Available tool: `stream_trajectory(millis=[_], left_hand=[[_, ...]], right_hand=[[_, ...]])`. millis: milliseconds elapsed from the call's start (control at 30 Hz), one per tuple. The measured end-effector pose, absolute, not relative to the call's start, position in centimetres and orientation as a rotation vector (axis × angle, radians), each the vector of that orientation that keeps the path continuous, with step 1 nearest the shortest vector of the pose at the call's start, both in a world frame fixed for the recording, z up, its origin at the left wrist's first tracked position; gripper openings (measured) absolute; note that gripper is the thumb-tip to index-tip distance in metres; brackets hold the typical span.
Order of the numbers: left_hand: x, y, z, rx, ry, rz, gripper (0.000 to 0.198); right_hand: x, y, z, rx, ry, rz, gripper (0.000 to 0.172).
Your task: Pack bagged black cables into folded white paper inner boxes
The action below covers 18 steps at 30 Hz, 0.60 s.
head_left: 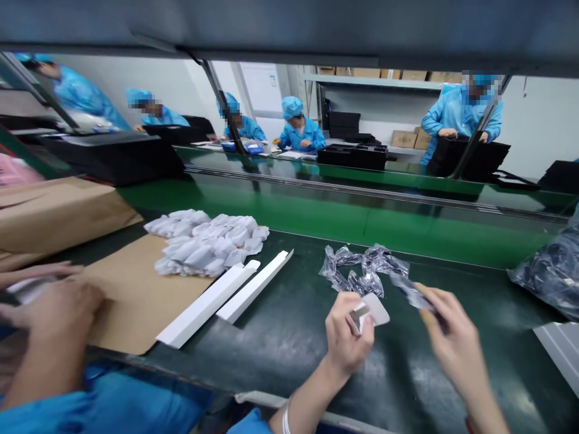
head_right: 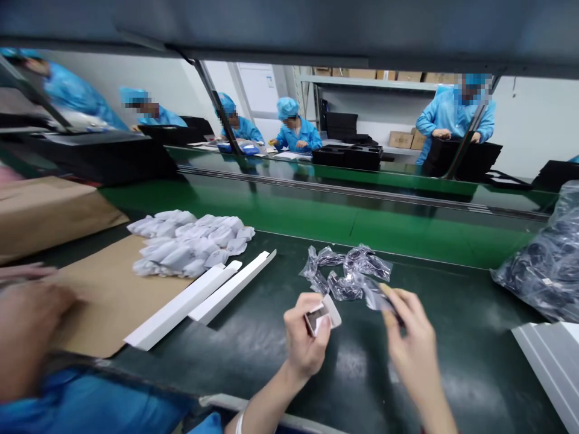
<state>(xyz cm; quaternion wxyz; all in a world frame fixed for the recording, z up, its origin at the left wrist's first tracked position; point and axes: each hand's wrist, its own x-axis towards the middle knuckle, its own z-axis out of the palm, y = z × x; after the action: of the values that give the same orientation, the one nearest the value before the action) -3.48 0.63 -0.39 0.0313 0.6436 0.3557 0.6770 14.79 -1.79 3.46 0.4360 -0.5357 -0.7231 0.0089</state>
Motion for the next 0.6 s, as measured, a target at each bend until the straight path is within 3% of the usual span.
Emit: stream_trajectory(millis=[133,233,367,600], left_hand=[[-2.4,0.9,-0.8,2.128,0.886,2.075,0.019],[-1.9,0.9,-0.8,2.077,0.754,2.01,0.024],[-1.2,0.8,-0.5,1.947,0.628,1.825,0.035],[-0.6,0.6,-0.9,2.068,0.717,1.696,0.058]], right_hand=[[17.1,-5.6,8.5,-1.061,-2.144,-0.514,0.047],[16.1,-6.7,10.0,-0.903,-2.376,-0.75,0.044],[14.8,-5.8,11.3,-0.831,-2.474,-0.836,0.037],[16.9,-4.2,12.5,-0.869,-2.517,-0.879,0.043]])
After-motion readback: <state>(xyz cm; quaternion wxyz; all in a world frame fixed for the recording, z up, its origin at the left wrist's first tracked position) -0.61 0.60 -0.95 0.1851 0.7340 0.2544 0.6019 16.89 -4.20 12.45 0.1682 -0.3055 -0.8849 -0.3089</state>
